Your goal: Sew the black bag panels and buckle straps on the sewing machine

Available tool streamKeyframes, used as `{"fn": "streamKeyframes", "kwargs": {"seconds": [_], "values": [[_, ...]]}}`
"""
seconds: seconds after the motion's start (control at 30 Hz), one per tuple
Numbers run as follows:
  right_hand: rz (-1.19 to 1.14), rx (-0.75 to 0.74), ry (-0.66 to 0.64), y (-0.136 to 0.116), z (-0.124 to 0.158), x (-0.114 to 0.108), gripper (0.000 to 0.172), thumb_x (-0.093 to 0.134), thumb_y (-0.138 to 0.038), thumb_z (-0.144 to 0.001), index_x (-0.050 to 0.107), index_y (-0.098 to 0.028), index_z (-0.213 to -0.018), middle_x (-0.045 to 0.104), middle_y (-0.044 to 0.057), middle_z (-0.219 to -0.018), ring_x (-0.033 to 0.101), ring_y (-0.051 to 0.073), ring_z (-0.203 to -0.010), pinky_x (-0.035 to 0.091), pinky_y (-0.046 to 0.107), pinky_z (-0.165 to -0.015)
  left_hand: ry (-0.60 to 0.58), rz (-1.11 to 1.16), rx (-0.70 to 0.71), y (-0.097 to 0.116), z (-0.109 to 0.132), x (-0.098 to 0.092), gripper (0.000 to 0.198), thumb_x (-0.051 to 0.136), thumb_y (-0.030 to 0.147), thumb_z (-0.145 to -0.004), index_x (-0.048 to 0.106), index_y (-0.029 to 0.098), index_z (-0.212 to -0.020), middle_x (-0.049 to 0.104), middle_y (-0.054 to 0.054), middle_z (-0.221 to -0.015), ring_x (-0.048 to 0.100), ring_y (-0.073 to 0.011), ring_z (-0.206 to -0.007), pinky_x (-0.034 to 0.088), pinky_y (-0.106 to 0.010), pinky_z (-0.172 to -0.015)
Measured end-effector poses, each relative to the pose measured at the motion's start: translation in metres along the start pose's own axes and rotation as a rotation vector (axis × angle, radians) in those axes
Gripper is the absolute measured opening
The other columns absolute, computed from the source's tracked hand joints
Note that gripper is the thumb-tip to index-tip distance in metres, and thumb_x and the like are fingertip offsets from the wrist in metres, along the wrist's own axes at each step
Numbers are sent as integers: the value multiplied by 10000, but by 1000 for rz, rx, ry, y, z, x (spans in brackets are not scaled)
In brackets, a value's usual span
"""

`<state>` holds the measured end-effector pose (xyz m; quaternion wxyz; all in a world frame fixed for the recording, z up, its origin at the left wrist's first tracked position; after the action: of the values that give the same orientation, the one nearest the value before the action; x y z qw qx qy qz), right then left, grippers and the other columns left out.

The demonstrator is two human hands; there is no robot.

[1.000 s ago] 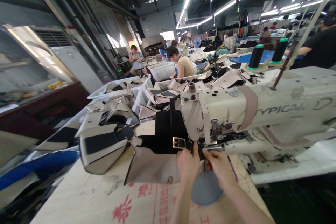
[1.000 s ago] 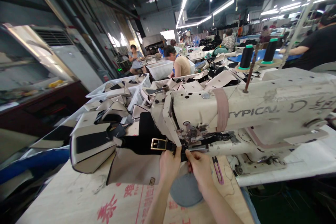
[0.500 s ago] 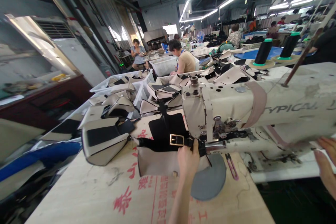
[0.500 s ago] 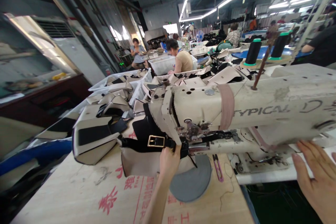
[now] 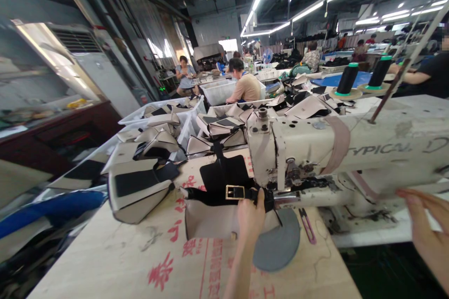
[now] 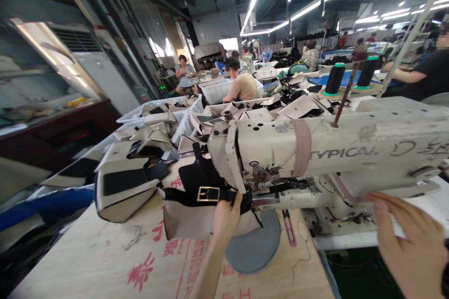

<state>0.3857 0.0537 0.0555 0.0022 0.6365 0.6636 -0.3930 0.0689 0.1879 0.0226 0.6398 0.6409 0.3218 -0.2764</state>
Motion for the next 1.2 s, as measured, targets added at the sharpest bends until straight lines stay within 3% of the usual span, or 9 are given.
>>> {"fn": "streamKeyframes", "kwargs": {"seconds": [0.03,0.13,0.17,0.23,0.33,0.47,0.7,1.07,1.2], "values": [[-107,5,-71,-19,10,13,383,446,-547,-770,637,-214,-775,634,99,-832,578,238,-823,389,358,-805,5,3,7,0,0,0,302,365,378,-845,585,173,-818,647,-82,-837,593,-186,-829,379,-216,-658],[-489,182,-651,-84,51,74,397,418,-480,-817,561,-193,-584,541,12,-547,509,144,-535,373,267,-553,16,1,41,0,0,1,285,362,365,-845,576,182,-796,648,-66,-803,594,-178,-812,379,-213,-653],[-570,257,-753,-103,63,92,407,408,-484,-822,559,-186,-589,491,-10,-489,460,122,-478,331,249,-502,17,0,49,0,0,1,283,359,362,-845,573,184,-793,650,-63,-797,597,-175,-806,379,-213,-651],[-762,413,-899,-133,80,123,411,483,-484,-780,516,-167,-520,416,-30,-438,392,94,-444,259,227,-460,15,5,50,-1,0,2,285,358,366,-845,570,185,-791,656,-63,-792,604,-175,-799,381,-216,-647],[-1020,654,-1021,-151,94,147,411,581,-470,-703,461,-152,-471,357,-48,-401,316,66,-400,181,216,-420,-4,23,37,-2,-1,3,288,366,376,-841,574,181,-799,661,-67,-802,611,-174,-791,386,-218,-645],[-1126,811,-987,-148,103,151,407,590,-474,-672,441,-151,-476,339,-59,-407,255,46,-382,144,209,-399,-6,71,16,-5,-2,7,275,374,361,-839,577,175,-844,659,-70,-855,606,-171,-804,393,-220,-660],[-1166,965,-847,-153,106,154,366,645,-444,-586,486,-143,-451,404,-35,-400,290,47,-356,163,205,-359,-35,74,-8,-13,-9,15,343,364,381,-840,622,157,-810,671,-85,-844,606,-176,-824,382,-210,-643],[-1122,1017,-707,-164,105,165,400,611,-490,-620,473,-153,-455,439,-24,-396,321,56,-325,191,198,-317,-72,-42,9,-6,-28,10,360,340,311,-849,658,141,-842,676,-114,-881,607,-188,-849,367,-228,-642],[-1098,966,-737,-162,104,152,412,587,-533,-654,534,-144,-528,442,-25,-416,362,73,-353,243,198,-341,-87,-66,23,-6,-30,10,360,338,315,-851,664,165,-821,681,-95,-882,608,-171,-844,365,-215,-645]]}}
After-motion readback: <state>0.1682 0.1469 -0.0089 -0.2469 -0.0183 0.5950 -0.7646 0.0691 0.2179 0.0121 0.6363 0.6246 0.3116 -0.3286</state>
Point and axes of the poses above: each hand's wrist, its own z-axis away from the middle knuckle, its own x-axis out of the palm, y = z × x, the point moved 3 cm from there along -z, towards the middle knuckle
